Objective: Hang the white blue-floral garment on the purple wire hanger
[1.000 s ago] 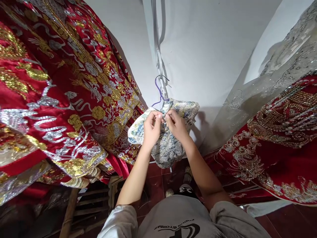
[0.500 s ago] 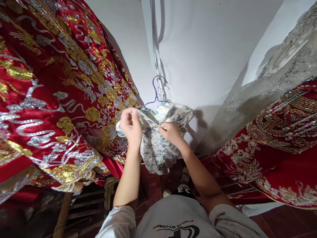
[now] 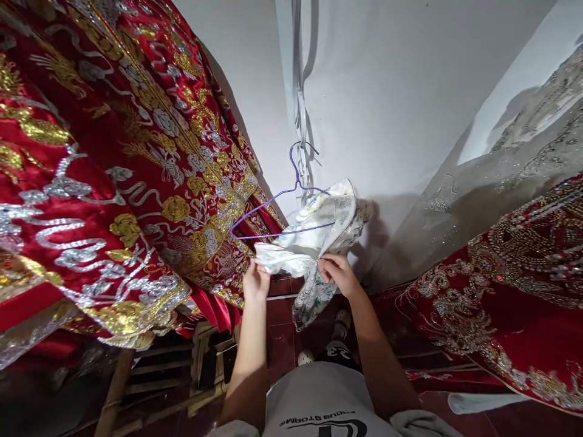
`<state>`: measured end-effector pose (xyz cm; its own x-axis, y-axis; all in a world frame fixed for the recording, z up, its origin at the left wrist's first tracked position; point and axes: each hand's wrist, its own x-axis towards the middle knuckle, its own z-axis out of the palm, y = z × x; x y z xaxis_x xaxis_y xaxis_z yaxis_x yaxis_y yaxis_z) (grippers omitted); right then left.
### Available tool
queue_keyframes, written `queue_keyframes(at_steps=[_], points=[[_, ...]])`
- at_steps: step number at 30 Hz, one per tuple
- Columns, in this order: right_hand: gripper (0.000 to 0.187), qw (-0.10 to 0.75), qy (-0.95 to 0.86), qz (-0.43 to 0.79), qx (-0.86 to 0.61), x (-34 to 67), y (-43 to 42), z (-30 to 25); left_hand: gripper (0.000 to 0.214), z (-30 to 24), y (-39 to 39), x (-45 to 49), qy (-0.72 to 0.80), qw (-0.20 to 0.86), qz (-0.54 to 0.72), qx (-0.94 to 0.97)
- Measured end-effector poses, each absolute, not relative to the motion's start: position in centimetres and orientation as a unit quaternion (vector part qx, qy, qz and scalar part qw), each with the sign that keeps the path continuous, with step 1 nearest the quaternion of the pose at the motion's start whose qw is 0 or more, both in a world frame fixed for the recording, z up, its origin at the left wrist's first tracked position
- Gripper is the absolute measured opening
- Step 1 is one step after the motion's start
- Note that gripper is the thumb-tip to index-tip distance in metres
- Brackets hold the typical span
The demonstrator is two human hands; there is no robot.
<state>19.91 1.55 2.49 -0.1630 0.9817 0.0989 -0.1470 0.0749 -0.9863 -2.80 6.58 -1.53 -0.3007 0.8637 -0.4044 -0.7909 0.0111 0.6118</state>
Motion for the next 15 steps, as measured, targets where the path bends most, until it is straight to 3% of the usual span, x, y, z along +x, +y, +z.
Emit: queue_keyframes(at_steps=[2,7,10,15], points=[[0.036,0.483,-0.531,0.563,-0.410,20.6,1.4,1.9,0.023,-3.0,6.1,-1.2,0.412,0.620,0.666,0.042],[0.035,0.288,-0.575,0.572,-0.509,21.9,1.0,-0.4,0.014,-2.0,4.5,1.1,0.321,0.653,0.659,0.189],[0.047,0.346,-0.560,0.507,-0.556,21.4,1.5,-1.0,0.024,0.5,2.6,2.7,0.276,0.638,0.619,0.366],[0.070,0.417,-0.547,0.557,-0.465,20.0,1.9,0.1,0.019,4.8,-1.0,4.6,0.277,0.507,0.467,0.669]])
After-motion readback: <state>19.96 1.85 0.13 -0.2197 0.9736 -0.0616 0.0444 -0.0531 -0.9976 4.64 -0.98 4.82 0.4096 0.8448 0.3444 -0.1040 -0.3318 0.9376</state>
